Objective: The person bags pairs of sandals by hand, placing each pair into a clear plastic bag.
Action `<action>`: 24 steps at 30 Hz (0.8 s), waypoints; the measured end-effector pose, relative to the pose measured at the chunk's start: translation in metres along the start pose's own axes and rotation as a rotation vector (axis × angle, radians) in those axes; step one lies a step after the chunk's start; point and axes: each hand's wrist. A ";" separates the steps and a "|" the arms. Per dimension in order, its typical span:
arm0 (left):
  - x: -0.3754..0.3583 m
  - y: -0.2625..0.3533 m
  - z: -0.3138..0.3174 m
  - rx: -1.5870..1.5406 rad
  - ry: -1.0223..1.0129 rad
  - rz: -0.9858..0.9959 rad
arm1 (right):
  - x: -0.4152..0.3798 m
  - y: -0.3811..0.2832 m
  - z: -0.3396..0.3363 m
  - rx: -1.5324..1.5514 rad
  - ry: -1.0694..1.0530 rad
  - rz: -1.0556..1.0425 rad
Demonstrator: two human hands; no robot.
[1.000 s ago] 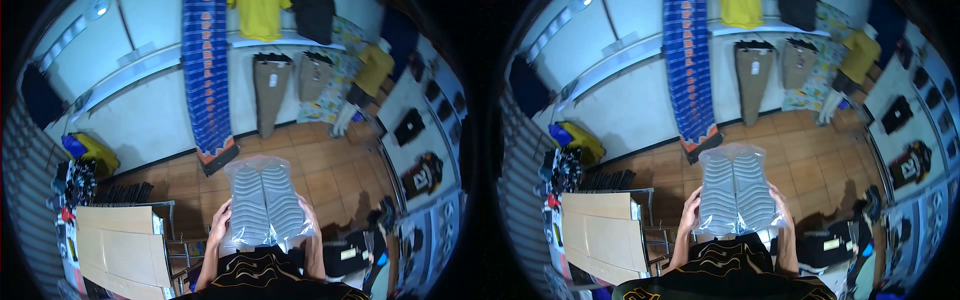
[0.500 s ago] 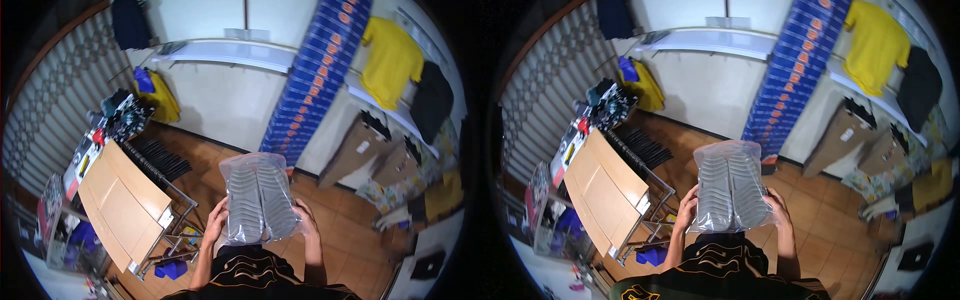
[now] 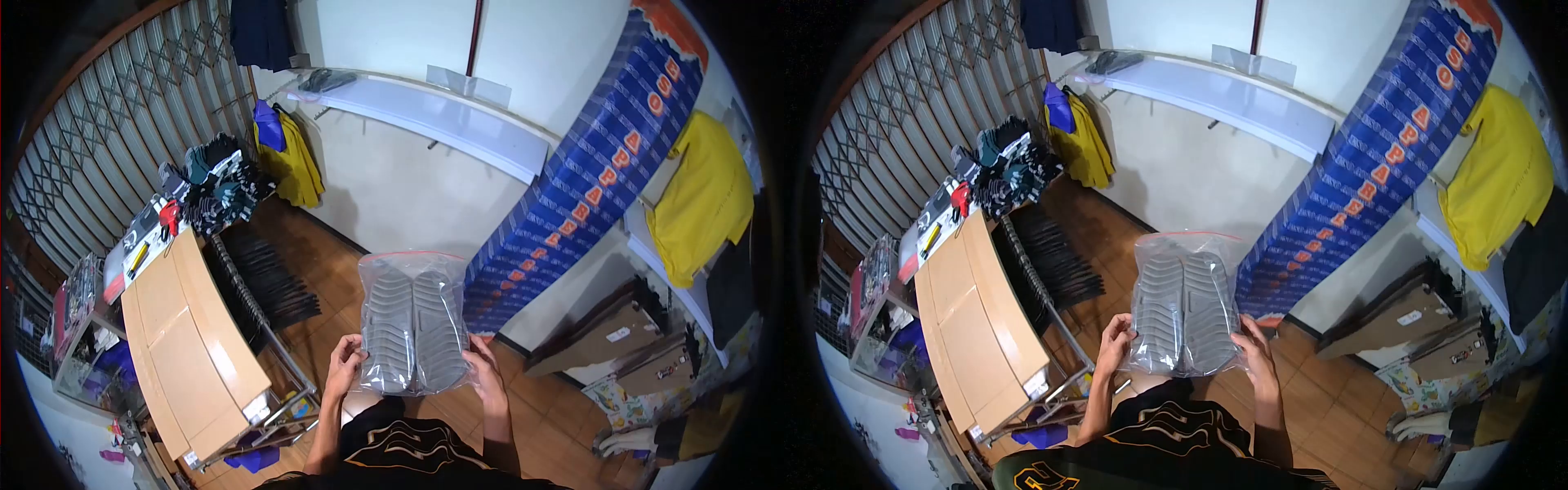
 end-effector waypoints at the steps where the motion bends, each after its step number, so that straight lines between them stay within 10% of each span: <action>1: 0.016 0.011 0.004 0.011 -0.016 0.009 | 0.017 -0.003 0.001 0.013 0.012 -0.023; 24: 0.249 0.173 -0.056 -0.051 0.268 0.227 | 0.387 0.043 0.131 0.167 -0.235 0.023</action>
Point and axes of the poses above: each hand's wrist, its own x-axis towards the middle knuckle, its own z-axis out of the palm, y = z × x, and after that the axes turned 15 degrees about -z, right-handed
